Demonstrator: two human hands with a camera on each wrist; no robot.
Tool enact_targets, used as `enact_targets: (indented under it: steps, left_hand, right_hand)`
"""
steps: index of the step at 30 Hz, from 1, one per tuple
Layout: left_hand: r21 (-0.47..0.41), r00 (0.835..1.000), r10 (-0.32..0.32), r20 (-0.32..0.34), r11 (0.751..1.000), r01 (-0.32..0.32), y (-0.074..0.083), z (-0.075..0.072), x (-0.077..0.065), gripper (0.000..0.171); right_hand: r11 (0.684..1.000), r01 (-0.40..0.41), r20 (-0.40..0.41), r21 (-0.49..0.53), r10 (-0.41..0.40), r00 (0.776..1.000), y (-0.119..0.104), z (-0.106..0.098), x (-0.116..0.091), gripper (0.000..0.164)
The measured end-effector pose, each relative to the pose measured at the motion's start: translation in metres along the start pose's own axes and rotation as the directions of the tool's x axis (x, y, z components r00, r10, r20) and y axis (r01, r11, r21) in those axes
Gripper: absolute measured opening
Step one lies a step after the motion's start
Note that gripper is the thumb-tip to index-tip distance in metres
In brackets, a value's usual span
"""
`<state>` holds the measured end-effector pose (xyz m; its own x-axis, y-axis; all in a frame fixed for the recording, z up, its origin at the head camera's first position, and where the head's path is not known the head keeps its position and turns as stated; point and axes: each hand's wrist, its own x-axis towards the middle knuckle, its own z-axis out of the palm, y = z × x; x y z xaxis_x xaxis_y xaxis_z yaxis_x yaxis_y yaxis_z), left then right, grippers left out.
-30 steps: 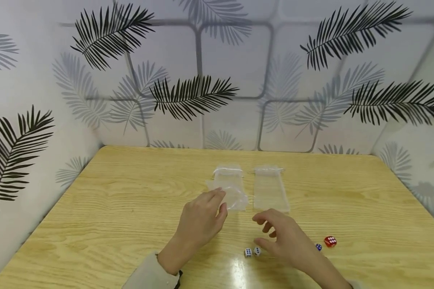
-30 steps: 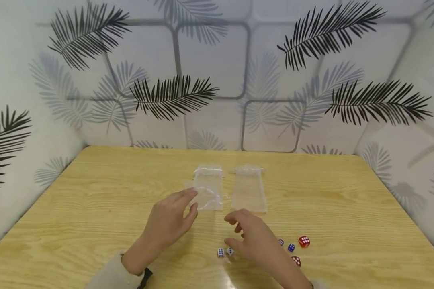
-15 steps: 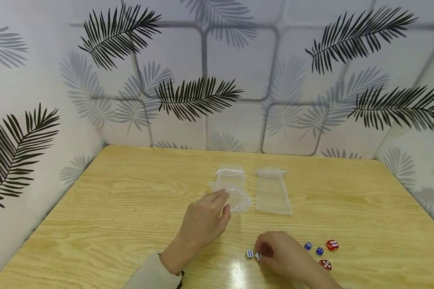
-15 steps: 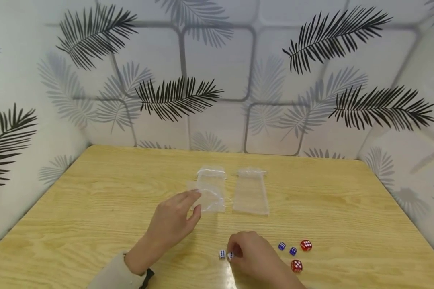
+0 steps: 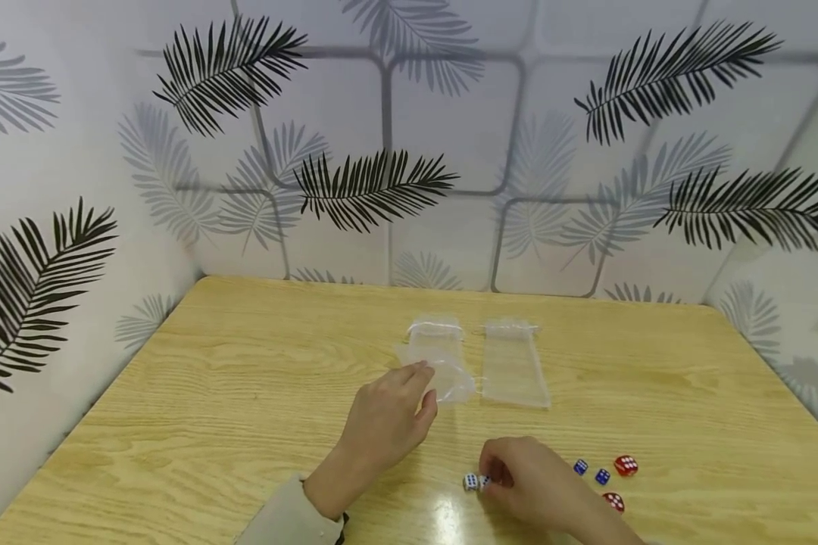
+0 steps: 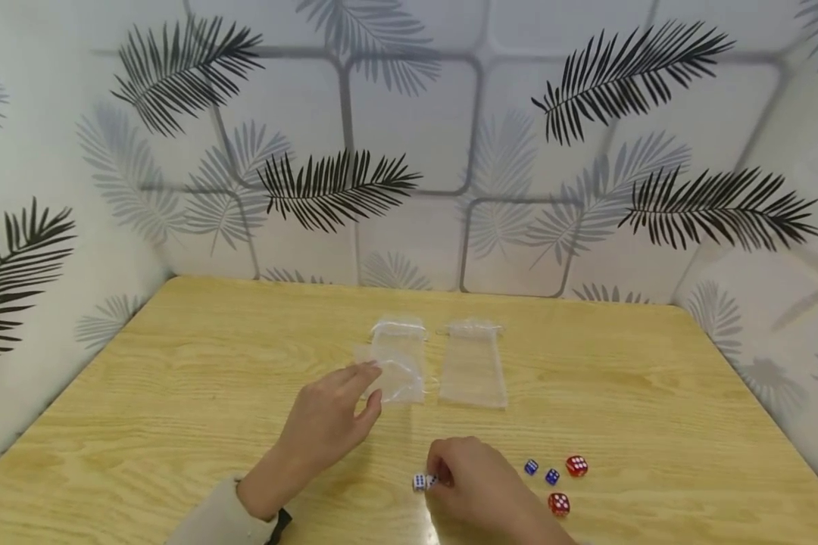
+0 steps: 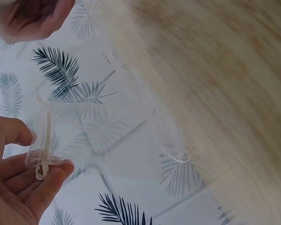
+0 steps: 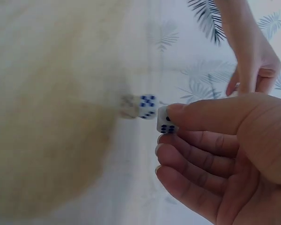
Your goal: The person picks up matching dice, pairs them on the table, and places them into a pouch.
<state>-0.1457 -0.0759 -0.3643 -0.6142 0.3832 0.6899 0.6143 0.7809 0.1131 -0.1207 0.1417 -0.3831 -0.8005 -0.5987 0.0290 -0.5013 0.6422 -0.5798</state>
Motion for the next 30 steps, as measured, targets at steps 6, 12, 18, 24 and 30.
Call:
enact_targets:
  steps: [6,12,18,24,30]
  left_hand:
    - [-0.002,1.0,0.015,0.006,1.0,-0.015,0.001,0.001,-0.001,0.02]
    - [0.0,1.0,0.028,0.004,1.0,-0.028,0.001,0.002,-0.001,0.02]
    - [0.012,0.999,0.032,-0.002,0.999,-0.032,0.001,0.002,-0.001,0.02]
    - [-0.033,1.0,0.031,0.001,0.999,-0.031,0.003,-0.001,-0.001,0.019]
    - [-0.051,0.999,0.029,-0.017,0.998,-0.03,0.006,-0.003,0.0,0.02]
  right_hand:
    - [0.999,0.021,-0.08,-0.031,-0.024,0.996,-0.009,-0.017,0.001,0.014]
    - [0.995,0.068,-0.189,-0.072,-0.081,0.979,-0.023,-0.032,0.005,0.012]
    - [0.984,0.126,-0.312,-0.127,-0.16,0.936,-0.037,-0.04,0.017,0.011]
    - [0.977,0.145,-0.427,-0.155,-0.199,0.882,-0.048,-0.039,0.03,0.015]
    - [0.959,0.115,-0.498,-0.259,-0.235,0.835,-0.051,-0.035,0.039,0.018]
